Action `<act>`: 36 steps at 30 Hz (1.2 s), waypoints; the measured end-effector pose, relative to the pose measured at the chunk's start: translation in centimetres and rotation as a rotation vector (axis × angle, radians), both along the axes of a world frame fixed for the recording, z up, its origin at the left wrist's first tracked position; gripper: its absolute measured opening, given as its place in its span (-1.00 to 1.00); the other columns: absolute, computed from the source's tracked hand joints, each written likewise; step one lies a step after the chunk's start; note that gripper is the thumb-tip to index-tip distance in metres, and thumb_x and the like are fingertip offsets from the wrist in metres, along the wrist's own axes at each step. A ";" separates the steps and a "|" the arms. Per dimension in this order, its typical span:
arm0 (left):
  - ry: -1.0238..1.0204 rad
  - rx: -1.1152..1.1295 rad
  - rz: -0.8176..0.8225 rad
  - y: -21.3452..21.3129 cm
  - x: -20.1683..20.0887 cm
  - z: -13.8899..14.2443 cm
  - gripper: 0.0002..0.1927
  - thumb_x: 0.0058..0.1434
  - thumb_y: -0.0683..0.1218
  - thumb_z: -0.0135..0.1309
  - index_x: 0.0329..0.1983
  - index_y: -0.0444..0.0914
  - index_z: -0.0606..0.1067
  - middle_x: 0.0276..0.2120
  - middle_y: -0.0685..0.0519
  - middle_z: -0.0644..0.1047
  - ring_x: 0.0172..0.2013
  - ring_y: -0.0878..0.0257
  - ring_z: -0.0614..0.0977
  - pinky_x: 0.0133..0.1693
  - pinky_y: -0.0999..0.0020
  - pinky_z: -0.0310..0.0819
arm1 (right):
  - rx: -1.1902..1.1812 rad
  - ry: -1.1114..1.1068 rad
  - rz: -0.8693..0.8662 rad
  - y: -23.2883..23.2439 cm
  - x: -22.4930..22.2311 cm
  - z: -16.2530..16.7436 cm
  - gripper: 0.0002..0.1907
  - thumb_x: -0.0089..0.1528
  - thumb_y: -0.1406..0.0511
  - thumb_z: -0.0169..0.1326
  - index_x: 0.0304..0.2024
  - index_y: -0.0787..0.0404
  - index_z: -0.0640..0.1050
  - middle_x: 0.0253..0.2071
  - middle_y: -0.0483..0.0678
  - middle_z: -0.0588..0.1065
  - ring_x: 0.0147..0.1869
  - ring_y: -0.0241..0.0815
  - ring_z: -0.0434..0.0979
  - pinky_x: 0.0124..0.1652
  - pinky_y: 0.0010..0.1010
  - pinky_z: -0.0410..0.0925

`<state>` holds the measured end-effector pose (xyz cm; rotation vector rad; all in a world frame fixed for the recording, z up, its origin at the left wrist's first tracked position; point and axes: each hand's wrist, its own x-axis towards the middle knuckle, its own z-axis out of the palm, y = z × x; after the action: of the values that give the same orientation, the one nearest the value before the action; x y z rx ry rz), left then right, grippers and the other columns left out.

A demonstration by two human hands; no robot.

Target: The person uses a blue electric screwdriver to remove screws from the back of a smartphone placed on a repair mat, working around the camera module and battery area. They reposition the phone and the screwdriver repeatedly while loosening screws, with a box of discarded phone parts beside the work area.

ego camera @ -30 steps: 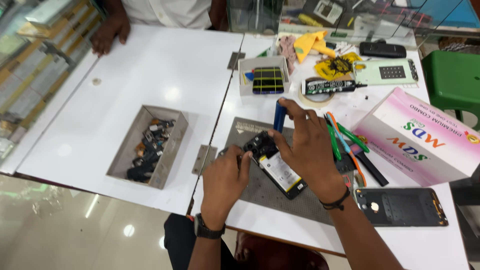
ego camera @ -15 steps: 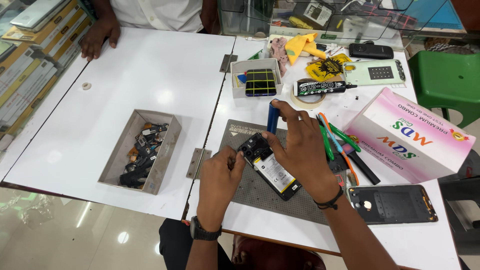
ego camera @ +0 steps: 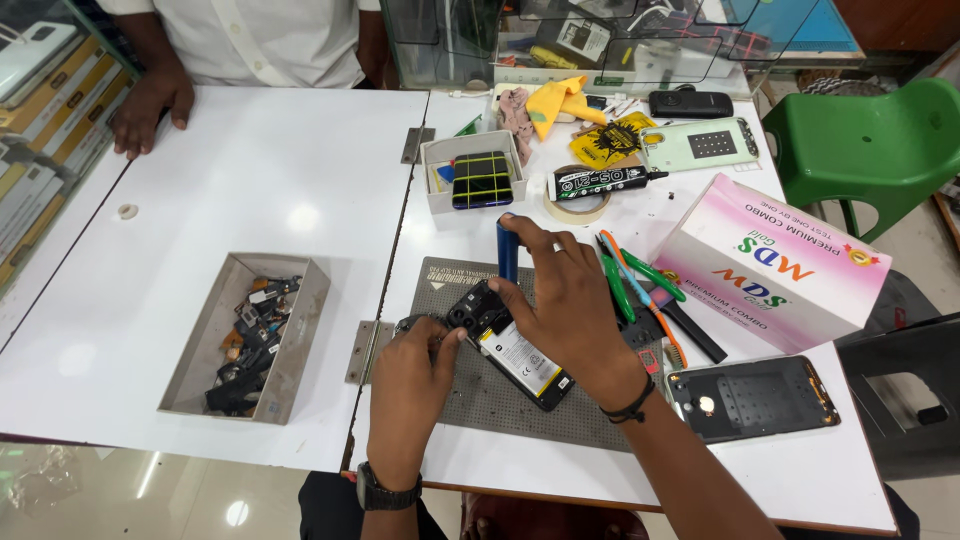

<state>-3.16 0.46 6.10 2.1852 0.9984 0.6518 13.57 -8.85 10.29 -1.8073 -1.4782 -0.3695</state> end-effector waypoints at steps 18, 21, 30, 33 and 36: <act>-0.109 0.050 -0.015 0.2 0.3 -1.0 -0.72 0.15 0.02 0.31 -0.38 -0.30 0.59 -0.63 -0.08 0.58 -0.60 0.07 0.63 -0.55 0.20 0.43 | 0.008 -0.074 -0.037 0.2 0.6 -0.5 -0.32 0.19 0.22 0.30 0.30 0.21 0.35 -0.07 0.08 0.52 -0.04 0.09 0.47 -0.08 -0.07 0.30; 0.001 -0.058 -0.016 -0.1 0.6 -1.2 -0.75 0.08 0.02 0.34 -0.42 -0.26 0.62 -0.66 -0.07 0.58 -0.62 0.05 0.64 -0.53 0.19 0.44 | -0.034 -0.014 -0.046 0.3 0.9 -0.7 -0.34 0.17 0.23 0.30 0.28 0.15 0.37 -0.12 0.03 0.52 -0.05 0.03 0.50 -0.07 -0.10 0.32; -0.055 -0.100 -0.011 -0.1 1.7 -2.0 -0.77 0.02 -0.05 0.36 -0.49 -0.30 0.59 -0.64 -0.04 0.58 -0.63 0.16 0.63 -0.53 0.31 0.47 | -0.014 -0.025 -0.037 0.0 1.7 -1.1 -0.29 0.18 0.25 0.31 0.32 0.19 0.34 -0.11 0.04 0.52 0.00 0.02 0.51 -0.05 -0.11 0.33; -0.095 -0.129 -0.035 -0.1 1.7 -2.2 -0.79 0.02 -0.08 0.34 -0.47 -0.32 0.59 -0.65 -0.04 0.58 -0.64 0.18 0.63 -0.54 0.33 0.46 | -0.020 -0.038 -0.038 0.1 1.8 -1.2 -0.29 0.17 0.24 0.31 0.32 0.20 0.33 -0.10 0.05 0.52 0.00 0.02 0.51 -0.04 -0.11 0.33; -0.056 -0.152 -0.059 -0.1 2.0 -2.2 -0.77 0.01 -0.05 0.33 -0.48 -0.31 0.60 -0.68 -0.02 0.56 -0.68 0.19 0.60 -0.57 0.34 0.43 | -0.019 -0.044 -0.032 0.1 2.0 -1.2 -0.29 0.19 0.23 0.31 0.32 0.21 0.32 -0.09 0.04 0.53 0.00 0.01 0.52 -0.06 -0.11 0.33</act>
<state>-1.20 0.35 3.88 2.0450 0.9208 0.5866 15.54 -8.75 9.07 -1.8501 -1.4888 -0.4153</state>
